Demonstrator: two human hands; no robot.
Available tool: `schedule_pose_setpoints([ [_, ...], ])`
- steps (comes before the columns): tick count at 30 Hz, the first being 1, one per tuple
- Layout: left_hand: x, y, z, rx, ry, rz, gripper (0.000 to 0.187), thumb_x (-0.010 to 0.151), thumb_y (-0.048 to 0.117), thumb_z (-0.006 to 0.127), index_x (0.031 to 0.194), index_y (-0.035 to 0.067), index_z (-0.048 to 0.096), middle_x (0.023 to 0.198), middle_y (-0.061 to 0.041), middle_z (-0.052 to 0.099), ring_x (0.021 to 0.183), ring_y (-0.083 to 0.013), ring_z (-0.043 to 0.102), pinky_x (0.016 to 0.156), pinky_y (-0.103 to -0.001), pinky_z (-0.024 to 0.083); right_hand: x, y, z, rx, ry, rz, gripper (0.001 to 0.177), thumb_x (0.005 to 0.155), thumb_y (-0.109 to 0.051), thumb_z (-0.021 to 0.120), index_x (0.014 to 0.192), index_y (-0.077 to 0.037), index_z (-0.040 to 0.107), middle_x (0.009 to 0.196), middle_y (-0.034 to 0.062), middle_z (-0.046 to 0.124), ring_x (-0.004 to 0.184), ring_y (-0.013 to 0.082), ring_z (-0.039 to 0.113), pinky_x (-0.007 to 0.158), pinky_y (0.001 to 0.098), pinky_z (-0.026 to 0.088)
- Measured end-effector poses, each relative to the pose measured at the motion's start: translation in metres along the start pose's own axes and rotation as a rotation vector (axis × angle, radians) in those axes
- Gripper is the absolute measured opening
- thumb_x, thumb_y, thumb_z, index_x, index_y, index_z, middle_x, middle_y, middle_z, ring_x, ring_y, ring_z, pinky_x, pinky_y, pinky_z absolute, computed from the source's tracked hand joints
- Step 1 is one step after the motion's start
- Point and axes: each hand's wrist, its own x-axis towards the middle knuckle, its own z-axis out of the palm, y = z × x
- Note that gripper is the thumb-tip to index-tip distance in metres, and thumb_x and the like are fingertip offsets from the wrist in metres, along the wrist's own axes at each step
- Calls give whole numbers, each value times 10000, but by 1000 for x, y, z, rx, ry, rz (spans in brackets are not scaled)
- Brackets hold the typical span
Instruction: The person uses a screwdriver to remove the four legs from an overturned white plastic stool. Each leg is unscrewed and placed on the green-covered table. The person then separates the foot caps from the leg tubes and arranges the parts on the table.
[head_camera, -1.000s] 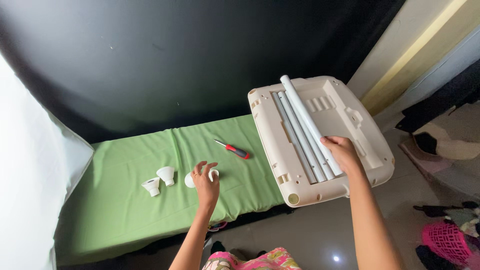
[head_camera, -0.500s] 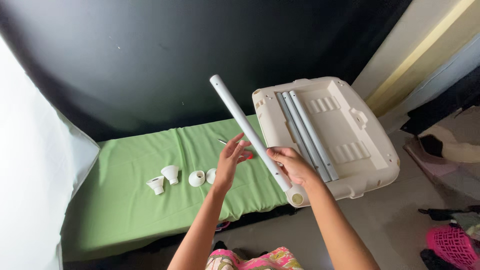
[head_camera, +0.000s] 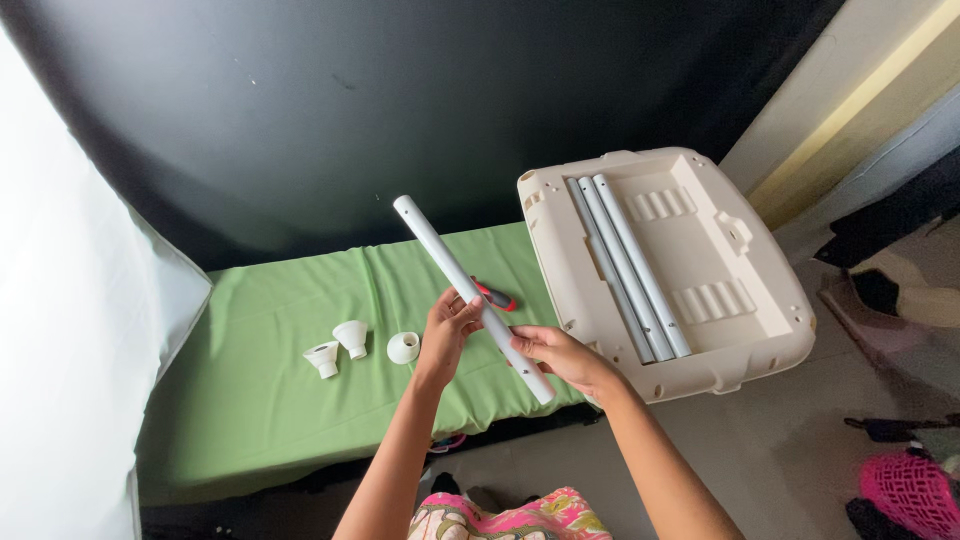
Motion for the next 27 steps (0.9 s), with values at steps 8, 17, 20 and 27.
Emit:
schedule_pose_setpoints([
  [8,2,8,-8,-62,-3,18,496,980,134,626,1438,24,469,1149,-68,709,1025,-157,658,881,-329,519,-22,-18,4,-256,-62,-133,680,913,-298,706,1505,-74,459,1135,14,688,1016,103,657,880,288,545],
  [17,-13,54,3,1033,220,-102,357,946,368,783,1011,19,747,983,-140,758,883,-199,704,832,-350,558,-43,-42,23,-543,138,-225,503,986,-263,624,1432,-62,506,1045,74,707,894,147,643,851,331,528],
  [20,-20,67,19,1296,8,330,327,824,366,827,1026,115,772,1049,-63,753,1009,-221,661,936,-379,508,-49,-50,24,-602,190,-216,485,965,-244,630,1411,-79,534,1035,111,717,871,195,656,833,356,531],
  [27,-19,62,52,1563,-416,437,594,652,419,889,1175,182,739,1166,-78,720,1248,-275,550,1175,-499,266,-50,-46,20,-721,235,-296,509,943,-247,665,1404,-77,528,1238,168,702,1077,307,689,917,421,527],
])
